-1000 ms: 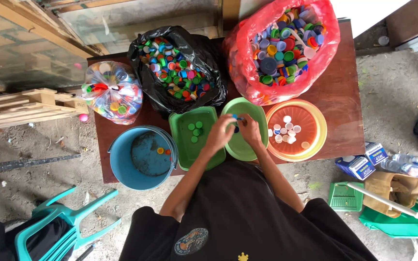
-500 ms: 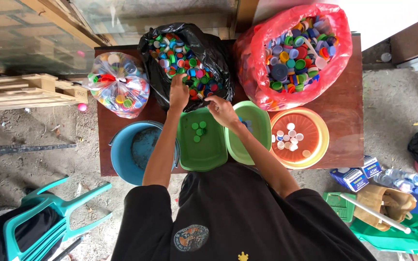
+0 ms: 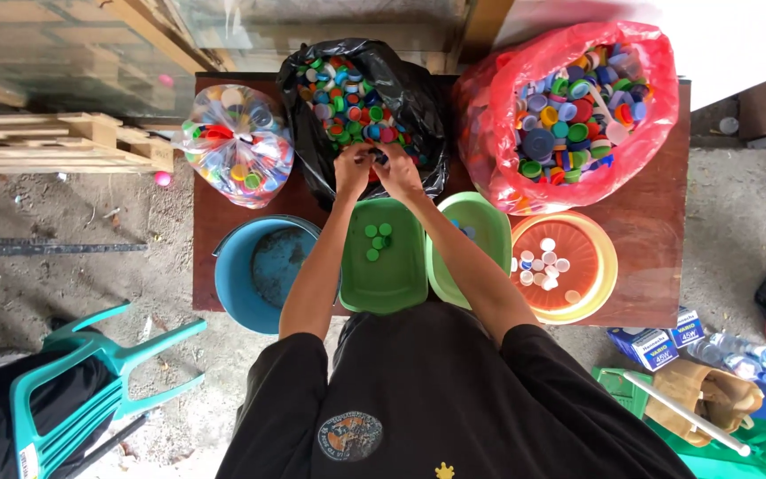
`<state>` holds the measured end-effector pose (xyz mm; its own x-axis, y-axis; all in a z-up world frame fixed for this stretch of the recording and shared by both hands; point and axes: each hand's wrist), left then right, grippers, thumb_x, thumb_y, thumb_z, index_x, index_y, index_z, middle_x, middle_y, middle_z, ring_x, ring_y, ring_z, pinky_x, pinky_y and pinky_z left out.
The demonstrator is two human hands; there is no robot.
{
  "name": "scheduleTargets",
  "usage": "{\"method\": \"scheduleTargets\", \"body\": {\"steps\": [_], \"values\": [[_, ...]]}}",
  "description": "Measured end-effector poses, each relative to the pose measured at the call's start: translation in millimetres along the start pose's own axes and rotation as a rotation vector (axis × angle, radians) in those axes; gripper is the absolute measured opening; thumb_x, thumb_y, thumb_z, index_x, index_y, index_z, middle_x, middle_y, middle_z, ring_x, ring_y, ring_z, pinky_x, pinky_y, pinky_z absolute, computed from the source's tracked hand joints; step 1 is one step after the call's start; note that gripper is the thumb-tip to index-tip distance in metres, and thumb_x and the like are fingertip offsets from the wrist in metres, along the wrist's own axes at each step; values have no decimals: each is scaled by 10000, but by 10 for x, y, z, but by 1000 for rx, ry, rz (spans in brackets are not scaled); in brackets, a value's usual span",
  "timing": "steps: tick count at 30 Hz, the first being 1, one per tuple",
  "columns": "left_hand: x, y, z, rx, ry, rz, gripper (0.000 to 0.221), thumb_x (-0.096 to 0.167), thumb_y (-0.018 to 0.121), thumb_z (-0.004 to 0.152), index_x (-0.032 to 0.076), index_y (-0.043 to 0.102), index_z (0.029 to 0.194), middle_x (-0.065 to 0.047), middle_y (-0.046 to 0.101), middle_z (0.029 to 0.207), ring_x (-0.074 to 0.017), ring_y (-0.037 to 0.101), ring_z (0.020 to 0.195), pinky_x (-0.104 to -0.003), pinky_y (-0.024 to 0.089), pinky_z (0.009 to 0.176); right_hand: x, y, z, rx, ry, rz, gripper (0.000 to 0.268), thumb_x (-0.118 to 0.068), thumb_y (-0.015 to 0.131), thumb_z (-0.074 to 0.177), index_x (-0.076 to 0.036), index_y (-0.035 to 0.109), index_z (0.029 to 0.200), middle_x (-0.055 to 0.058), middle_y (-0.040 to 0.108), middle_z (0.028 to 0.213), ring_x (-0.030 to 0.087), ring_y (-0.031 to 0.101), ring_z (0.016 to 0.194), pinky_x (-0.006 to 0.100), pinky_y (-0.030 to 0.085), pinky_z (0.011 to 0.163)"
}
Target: Sorting various colored plastic bottle caps into different containers.
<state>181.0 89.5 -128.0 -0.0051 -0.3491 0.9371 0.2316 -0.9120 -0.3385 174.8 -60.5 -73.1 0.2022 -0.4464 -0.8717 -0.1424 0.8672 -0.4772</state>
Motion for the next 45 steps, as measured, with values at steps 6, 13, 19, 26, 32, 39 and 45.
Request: {"method": "scheduleTargets", "body": {"steps": [6, 13, 19, 26, 32, 39, 45], "values": [[542, -214, -223, 19, 15, -225, 242, -14, 750, 893, 1, 749, 1134, -110, 782, 995, -188, 757, 910, -313, 592, 795, -44, -92, -29, 34, 27, 280, 237, -36, 728, 954, -18, 689, 1188, 117, 748, 1069, 189, 780, 946, 322, 650, 808], [878, -291, -510, -43, 137, -577, 270, -114, 672, 957, -29, 719, 1209, -105, 725, 1170, -192, 731, 1063, -328, 605, 906, -819, -572, -256, 114, -179, 427, 252, 147, 683, 898, 20, 703, 1115, 116, 662, 1136, 213, 742, 1004, 306, 672, 840], [1206, -274, -661, -62, 29, -762, 327, -121, 720, 944, -75, 672, 1264, -146, 697, 1275, -185, 677, 1149, -315, 579, 989, -1047, -725, -395, 261, -236, 360, 268, 160, 686, 907, -1, 734, 1116, 114, 684, 1150, 198, 741, 1001, 288, 643, 809], [1490, -347, -761, -64, 104, -804, 407, -167, 737, 896, -42, 648, 1273, -124, 681, 1300, -190, 687, 1168, -333, 606, 1014, -1013, -755, -609, 227, -136, 461, 520, 96, 646, 978, -50, 511, 1458, 68, 682, 1111, 149, 713, 1014, 292, 628, 911], [1536, -326, -815, -44, 171, -740, 431, -196, 748, 891, -27, 660, 1278, -90, 634, 1334, -156, 651, 1173, -318, 592, 1008, -999, -741, -784, 165, -124, 391, 550, 82, 665, 965, -35, 512, 1481, 73, 711, 1093, 151, 717, 1010, 295, 616, 878], [1670, -376, -920, -99, 178, -738, 443, -221, 724, 890, -26, 664, 1282, -66, 644, 1251, -130, 663, 1085, -293, 597, 933, -514, -528, -835, 83, 65, 858, 321, -76, 619, 1077, 49, 612, 1373, 89, 717, 1091, 139, 686, 971, 290, 585, 887], [1622, -375, -957, -97, 205, -599, 391, -195, 720, 887, -28, 687, 1238, -109, 719, 1233, -164, 707, 1110, -298, 592, 971, -724, -656, -837, 80, 62, 736, 293, -78, 693, 1015, 62, 627, 1263, 111, 725, 1103, 161, 716, 997, 306, 618, 857]]}}
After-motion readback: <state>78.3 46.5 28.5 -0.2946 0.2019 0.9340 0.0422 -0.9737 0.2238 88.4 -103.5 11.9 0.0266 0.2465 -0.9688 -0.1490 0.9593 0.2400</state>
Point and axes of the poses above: each hand's wrist, its own z-axis towards the middle knuckle, its own y-axis out of the palm, x = y × z
